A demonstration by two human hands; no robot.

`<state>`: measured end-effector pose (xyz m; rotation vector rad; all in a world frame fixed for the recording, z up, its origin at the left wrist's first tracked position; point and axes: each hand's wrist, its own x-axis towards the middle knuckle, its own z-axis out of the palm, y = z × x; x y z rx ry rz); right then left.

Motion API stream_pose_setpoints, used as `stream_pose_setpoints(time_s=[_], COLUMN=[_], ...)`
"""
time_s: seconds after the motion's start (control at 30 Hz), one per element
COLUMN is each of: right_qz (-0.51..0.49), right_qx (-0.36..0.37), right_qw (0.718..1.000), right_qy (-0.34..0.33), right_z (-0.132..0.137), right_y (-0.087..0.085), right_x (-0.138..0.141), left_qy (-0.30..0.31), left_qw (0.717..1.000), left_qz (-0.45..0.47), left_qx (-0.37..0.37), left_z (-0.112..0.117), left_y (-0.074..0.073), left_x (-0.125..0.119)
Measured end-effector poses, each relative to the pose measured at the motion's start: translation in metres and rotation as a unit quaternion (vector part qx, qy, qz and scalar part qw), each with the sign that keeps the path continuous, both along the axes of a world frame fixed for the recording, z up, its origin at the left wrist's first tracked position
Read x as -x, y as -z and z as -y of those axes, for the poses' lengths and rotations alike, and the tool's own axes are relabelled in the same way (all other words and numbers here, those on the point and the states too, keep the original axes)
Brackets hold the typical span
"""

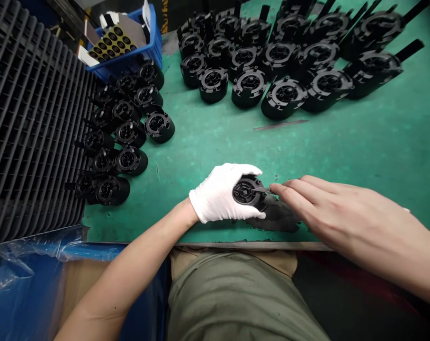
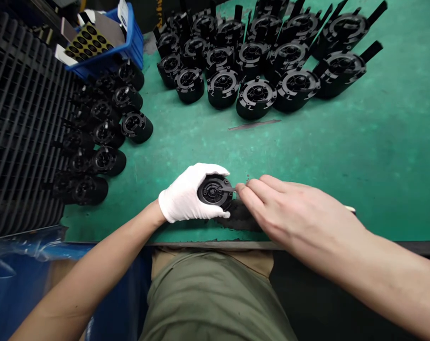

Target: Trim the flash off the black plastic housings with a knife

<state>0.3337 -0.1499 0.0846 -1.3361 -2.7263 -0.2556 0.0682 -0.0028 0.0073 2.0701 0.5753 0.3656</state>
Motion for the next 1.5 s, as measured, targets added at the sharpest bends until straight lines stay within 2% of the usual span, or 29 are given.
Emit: stream_pose_setpoints(time_s=[0.13,0.3,0.47,0.7,0.83,1.07,1.2,1.27,1.5], right_qz=[-0.001,0.018,-0.02,-0.042,-0.021,-0.034,-0.121,-0.16,-0.152], right_qx=[-0.001,-0.022,0.021,0.02,0.026,0.015,0.004,0.008,0.004], right_qw=[0.999,0.999,0.998,0.999,0.998,0.994,0.985,0.977,0.977], right_qy=[0.038,0.033,0.064,0.01,0.054,0.104,0.123,0.138,0.15], right_z=[0.009,0.015,0.015,-0.002,0.013,0.034,0.032,0.031,0.029], right_y=[0.001,-0.001,-0.002,-0.008,-0.008,0.009,0.027,0.033,0.034], right_x=[0.014,0.019,0.017,0.006,0.016,0.028,0.02,0.018,0.022], left_qy=[-0.007,-0.007,-0.004,-0.01,-0.012,-0.033,-0.076,-0.075,-0.052], left_qw=[1.0,1.0,1.0,1.0,1.0,0.999,0.997,0.997,0.999], left_qz=[-0.011,-0.014,-0.002,-0.01,0.007,0.003,0.007,0.01,0.011], left_qx=[-0.012,-0.015,-0.004,0.003,-0.003,-0.016,-0.028,-0.022,-0.008], left_z=[0.001,0.0,0.0,0.0,0.001,0.008,0.017,0.019,0.013], left_y=[0.002,0.007,0.005,0.002,0.005,0.001,0.003,0.003,0.003], left_x=[0.001,0.0,-0.001,-0.002,-0.002,0.0,0.003,0.004,0.007])
